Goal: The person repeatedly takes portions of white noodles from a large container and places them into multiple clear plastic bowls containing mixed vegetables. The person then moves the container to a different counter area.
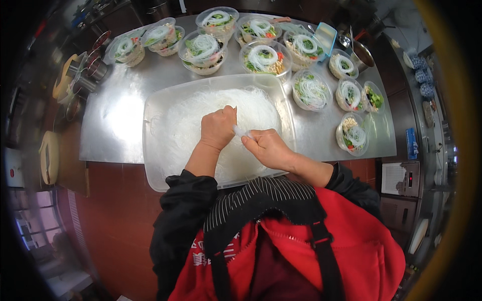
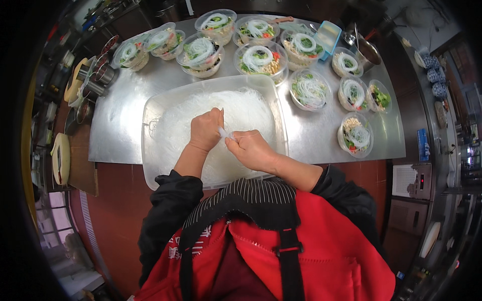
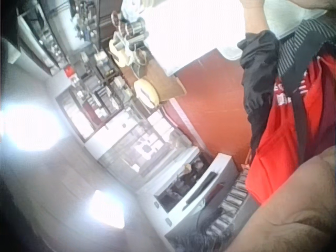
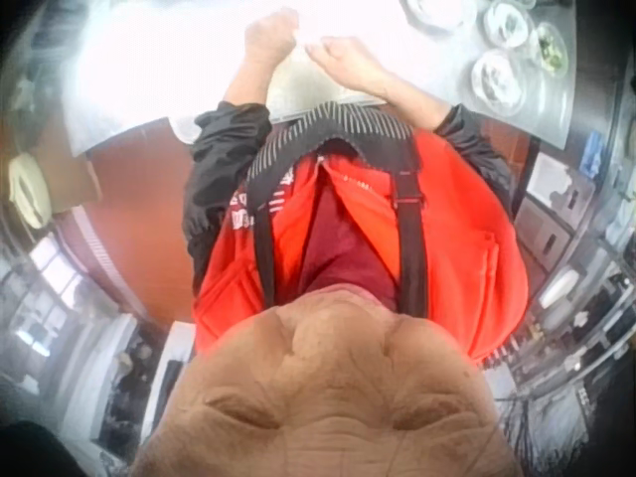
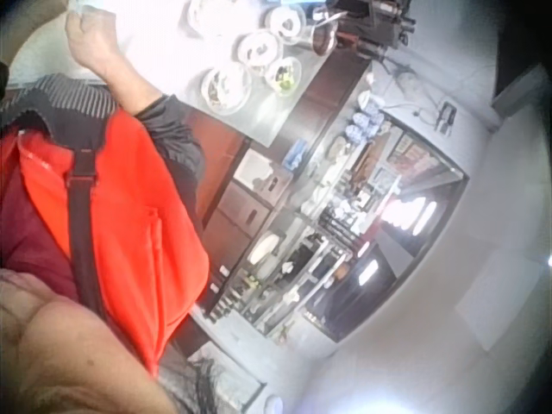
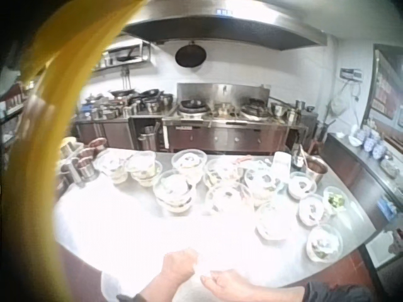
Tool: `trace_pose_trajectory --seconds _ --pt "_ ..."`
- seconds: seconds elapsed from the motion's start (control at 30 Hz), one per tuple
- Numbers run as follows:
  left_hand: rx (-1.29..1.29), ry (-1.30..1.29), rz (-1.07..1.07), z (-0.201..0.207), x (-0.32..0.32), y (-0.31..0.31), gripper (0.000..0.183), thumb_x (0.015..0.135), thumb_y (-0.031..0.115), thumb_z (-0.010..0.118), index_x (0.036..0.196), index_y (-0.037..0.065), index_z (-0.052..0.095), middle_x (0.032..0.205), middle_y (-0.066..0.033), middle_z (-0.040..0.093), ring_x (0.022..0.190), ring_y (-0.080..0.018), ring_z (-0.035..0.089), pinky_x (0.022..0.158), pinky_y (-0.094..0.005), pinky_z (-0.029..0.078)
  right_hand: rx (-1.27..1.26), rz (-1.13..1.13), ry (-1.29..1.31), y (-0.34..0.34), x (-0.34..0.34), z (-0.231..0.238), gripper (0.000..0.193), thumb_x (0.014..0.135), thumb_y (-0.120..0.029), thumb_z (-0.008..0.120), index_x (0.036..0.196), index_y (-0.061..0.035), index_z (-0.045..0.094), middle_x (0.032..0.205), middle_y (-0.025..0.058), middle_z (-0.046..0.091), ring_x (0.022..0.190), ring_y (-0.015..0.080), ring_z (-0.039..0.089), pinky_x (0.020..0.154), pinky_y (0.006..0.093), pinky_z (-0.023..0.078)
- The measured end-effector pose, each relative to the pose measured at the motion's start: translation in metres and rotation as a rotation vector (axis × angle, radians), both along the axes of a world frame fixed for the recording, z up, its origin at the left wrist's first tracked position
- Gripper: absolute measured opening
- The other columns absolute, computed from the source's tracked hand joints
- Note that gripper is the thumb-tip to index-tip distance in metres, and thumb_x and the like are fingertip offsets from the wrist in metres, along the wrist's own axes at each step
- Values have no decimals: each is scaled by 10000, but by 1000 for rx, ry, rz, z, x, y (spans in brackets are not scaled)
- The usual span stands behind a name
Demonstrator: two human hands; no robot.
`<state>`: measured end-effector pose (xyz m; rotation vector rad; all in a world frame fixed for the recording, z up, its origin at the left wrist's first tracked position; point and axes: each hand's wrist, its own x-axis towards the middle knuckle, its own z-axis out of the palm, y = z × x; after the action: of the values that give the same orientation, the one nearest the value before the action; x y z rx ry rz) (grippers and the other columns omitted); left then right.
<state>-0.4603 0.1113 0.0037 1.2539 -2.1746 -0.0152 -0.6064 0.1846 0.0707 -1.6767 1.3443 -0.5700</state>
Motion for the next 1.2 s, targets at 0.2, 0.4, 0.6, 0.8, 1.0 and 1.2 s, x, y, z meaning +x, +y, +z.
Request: trace_pose_trajectory --seconds 0.2,0.4,0.6,0.8,1.0,1.2 --pt "-14 -3 -88 -9 -16 8 253 828 171 542 611 76 451 484 -95 507 412 -270 514 389 -347 410 -22 -73 -49 23 -20 3 314 857 -227 469 674 26 498 593 185 505 558 292 472 549 378 404" --pt "-247 -90 -27 11 -2 -4 135 812 157 549 738 45 564 566 -111 555 518 -263 558 465 -338 440 -2 -70 -86 43 -55 13 283 845 -197 482 675 29 501 612 206 521 527 325 501 539 394 421" --pt "225 -6 228 0 33 -9 110 839 101 523 827 7 579 642 -172 555 604 -348 538 537 -373 427 -2 -564 36 24 -225 18 340 851 -253 465 650 19 503 544 24 450 554 87 404 501 294 366" --pt "200 98 149 3 -6 -11 118 685 -49 511 795 -7 506 631 -210 508 591 -398 510 536 -396 411 -379 -901 136 -26 -426 48 325 865 -296 480 674 -41 541 528 -21 447 481 59 413 445 236 336" --pt "323 7 281 2 -4 -8 56 807 14 478 756 -8 488 572 -192 454 506 -358 441 483 -372 371 -332 -932 323 -58 -544 6 331 870 -301 478 741 -5 552 579 -13 478 524 80 434 494 245 366" --pt "349 -66 347 0 -15 -10 238 892 113 445 687 -6 450 534 -186 422 456 -328 374 440 -370 314 -228 -866 349 -82 -600 -71 359 853 -319 473 786 20 573 664 44 560 600 138 519 582 299 415"
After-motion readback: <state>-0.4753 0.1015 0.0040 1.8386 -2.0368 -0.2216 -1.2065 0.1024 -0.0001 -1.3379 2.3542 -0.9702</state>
